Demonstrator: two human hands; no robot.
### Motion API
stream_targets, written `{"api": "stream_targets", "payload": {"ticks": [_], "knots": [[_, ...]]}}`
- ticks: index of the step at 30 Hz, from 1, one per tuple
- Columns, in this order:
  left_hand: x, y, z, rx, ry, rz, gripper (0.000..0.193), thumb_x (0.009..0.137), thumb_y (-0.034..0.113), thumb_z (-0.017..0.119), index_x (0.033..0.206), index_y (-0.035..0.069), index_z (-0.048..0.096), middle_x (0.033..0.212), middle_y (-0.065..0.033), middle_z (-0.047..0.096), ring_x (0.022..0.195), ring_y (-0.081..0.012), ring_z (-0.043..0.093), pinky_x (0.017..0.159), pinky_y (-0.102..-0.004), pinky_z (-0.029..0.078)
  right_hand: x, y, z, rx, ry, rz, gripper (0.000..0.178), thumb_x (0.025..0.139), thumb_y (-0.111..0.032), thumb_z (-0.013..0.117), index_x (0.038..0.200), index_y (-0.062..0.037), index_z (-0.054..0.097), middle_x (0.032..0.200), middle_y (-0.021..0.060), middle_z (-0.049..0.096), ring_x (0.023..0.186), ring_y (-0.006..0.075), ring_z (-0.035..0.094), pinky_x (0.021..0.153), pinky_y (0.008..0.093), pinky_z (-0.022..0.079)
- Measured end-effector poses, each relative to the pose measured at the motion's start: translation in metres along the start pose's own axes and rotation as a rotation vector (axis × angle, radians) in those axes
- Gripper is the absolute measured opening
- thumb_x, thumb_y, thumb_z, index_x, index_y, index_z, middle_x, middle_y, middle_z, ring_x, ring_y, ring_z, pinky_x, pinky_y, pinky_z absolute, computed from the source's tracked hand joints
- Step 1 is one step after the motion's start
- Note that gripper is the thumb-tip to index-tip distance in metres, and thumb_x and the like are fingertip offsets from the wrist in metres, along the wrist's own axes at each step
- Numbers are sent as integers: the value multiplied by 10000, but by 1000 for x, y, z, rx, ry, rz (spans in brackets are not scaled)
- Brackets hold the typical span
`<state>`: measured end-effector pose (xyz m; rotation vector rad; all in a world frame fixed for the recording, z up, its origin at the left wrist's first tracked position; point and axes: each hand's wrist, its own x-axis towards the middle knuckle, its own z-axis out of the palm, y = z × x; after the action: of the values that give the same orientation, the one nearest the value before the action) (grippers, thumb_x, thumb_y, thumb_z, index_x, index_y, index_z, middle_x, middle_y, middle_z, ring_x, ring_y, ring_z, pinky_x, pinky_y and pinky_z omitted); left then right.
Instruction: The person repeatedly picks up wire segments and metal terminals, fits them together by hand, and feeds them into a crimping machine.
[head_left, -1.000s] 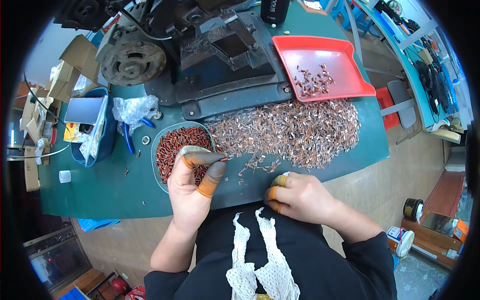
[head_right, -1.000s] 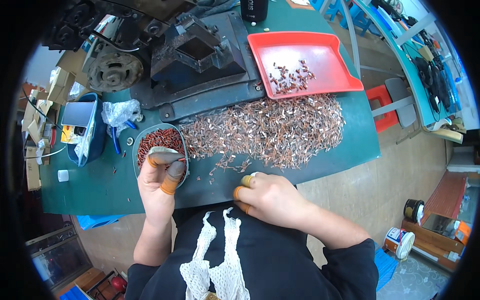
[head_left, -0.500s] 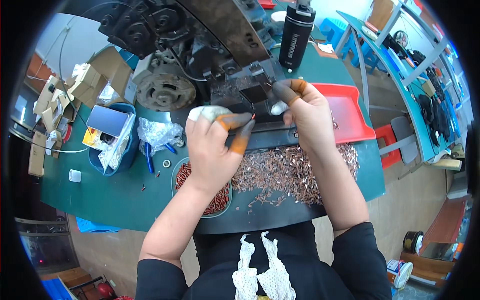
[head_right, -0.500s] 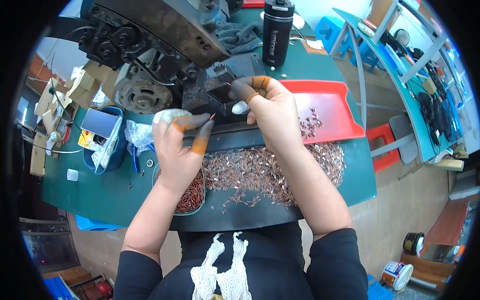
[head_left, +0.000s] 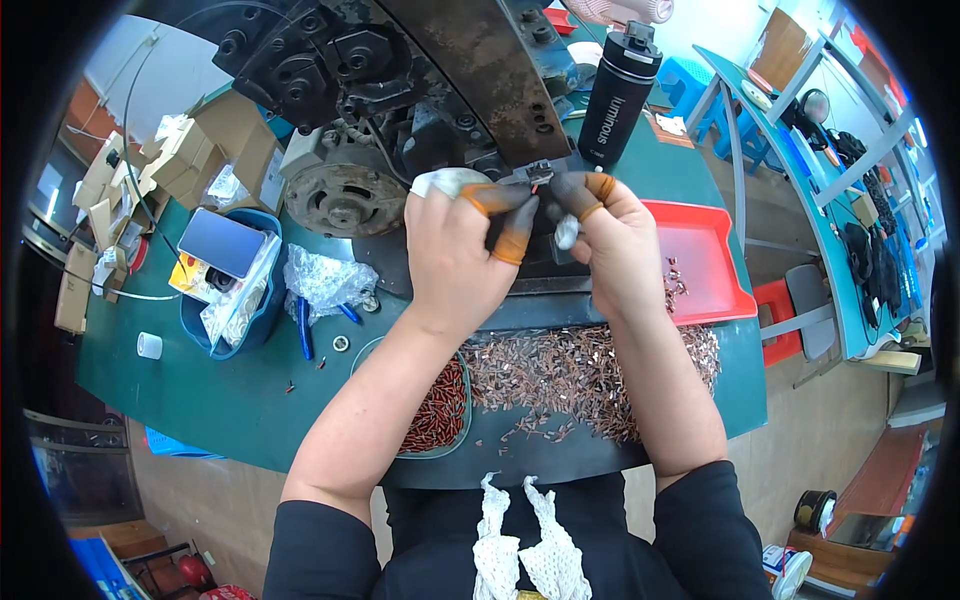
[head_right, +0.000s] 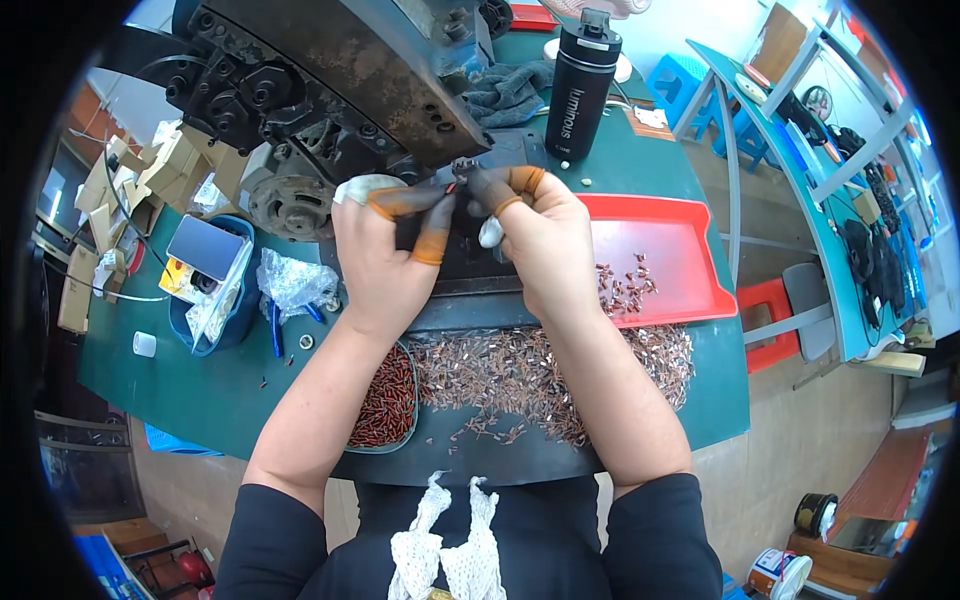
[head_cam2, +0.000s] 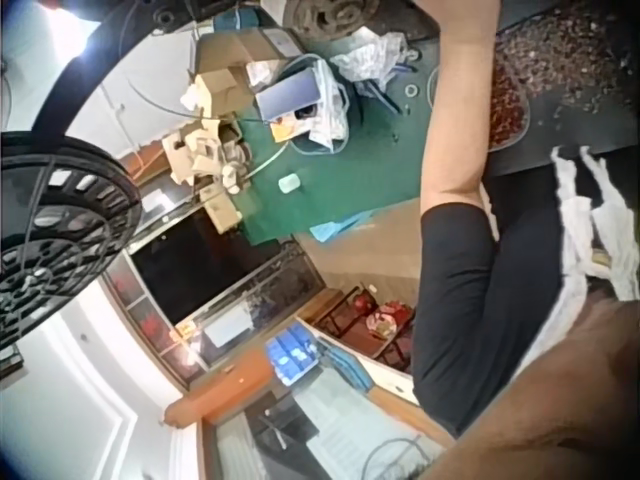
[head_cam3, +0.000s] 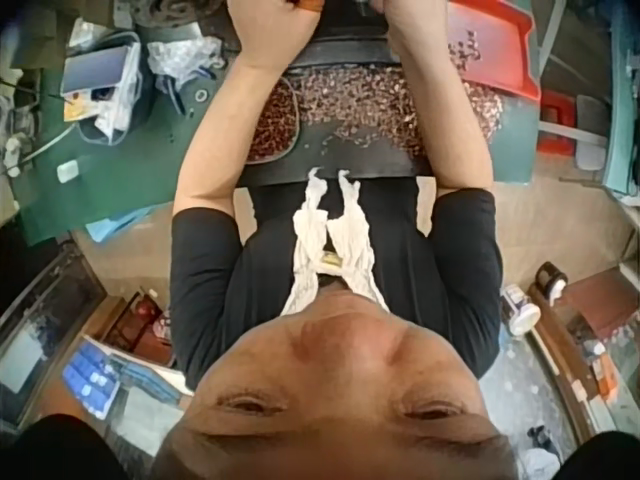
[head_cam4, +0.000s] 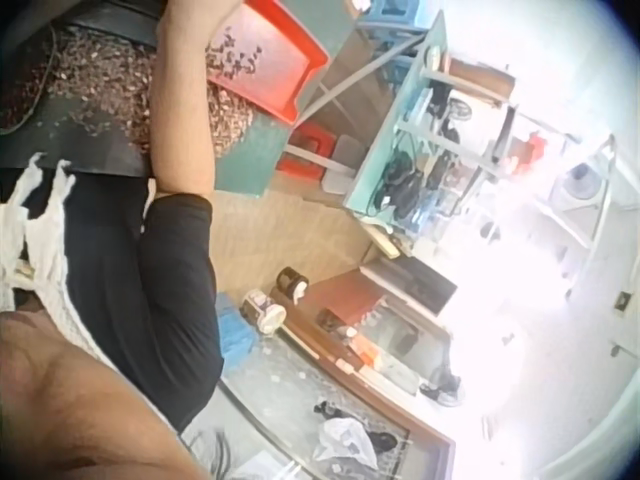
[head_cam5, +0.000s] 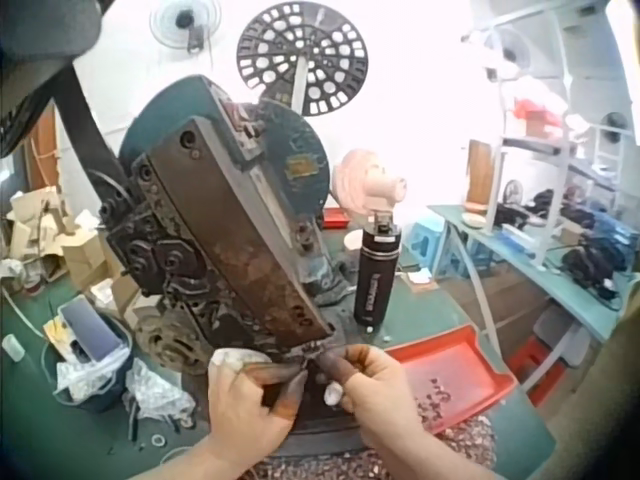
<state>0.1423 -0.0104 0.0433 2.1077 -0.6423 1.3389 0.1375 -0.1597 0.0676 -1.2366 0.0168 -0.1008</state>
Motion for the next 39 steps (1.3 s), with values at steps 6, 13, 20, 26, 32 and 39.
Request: {"api": "stream_targets", "payload": {"ticks": [6,13,20,26,32,39], "knots": [[-11,31,-24,-803,18,-658,151,892,69,691,1023,72,615,972,-13,602,906,-90,549,799,-239,449,-31,-7,0,-59,-126,88,141,926,-155,659,998,-34,654,784,-11,651,549,-5,458,473,145,306],[-25,42,-37,-788,-65,-746,152,894,42,680,1015,44,588,936,-31,631,860,-95,577,792,-249,472,-54,0,-2,18,-205,199,160,949,-149,627,1063,-37,630,843,-11,654,542,-5,431,467,156,310],[-20,56,-48,-1017,-18,-792,153,927,-6,619,1046,55,546,986,-16,613,875,-78,585,781,-229,478,-71,-2,0,-48,-226,-130,169,896,-41,679,1053,1,631,906,5,655,796,56,606,691,187,484],[-21,57,-52,-1019,-64,-779,154,929,-11,614,1045,53,535,975,-16,606,888,-65,580,789,-223,478,-70,1,-11,-449,-212,-333,103,866,-55,715,948,-18,664,814,9,645,687,49,568,605,200,466],[-11,38,-48,-847,-83,-759,145,924,-4,627,1029,47,541,940,-10,603,848,-58,566,763,-212,464,-62,8,-15,-605,-137,-512,165,836,-88,748,957,-23,656,787,23,633,615,39,521,526,209,426],[-12,46,-42,-1027,-62,-801,145,935,-40,582,1042,37,522,958,-34,620,877,-79,610,776,-229,516,-54,9,-4,-477,-194,-454,181,845,-72,738,990,-9,651,840,43,663,655,50,569,552,198,455]]}}
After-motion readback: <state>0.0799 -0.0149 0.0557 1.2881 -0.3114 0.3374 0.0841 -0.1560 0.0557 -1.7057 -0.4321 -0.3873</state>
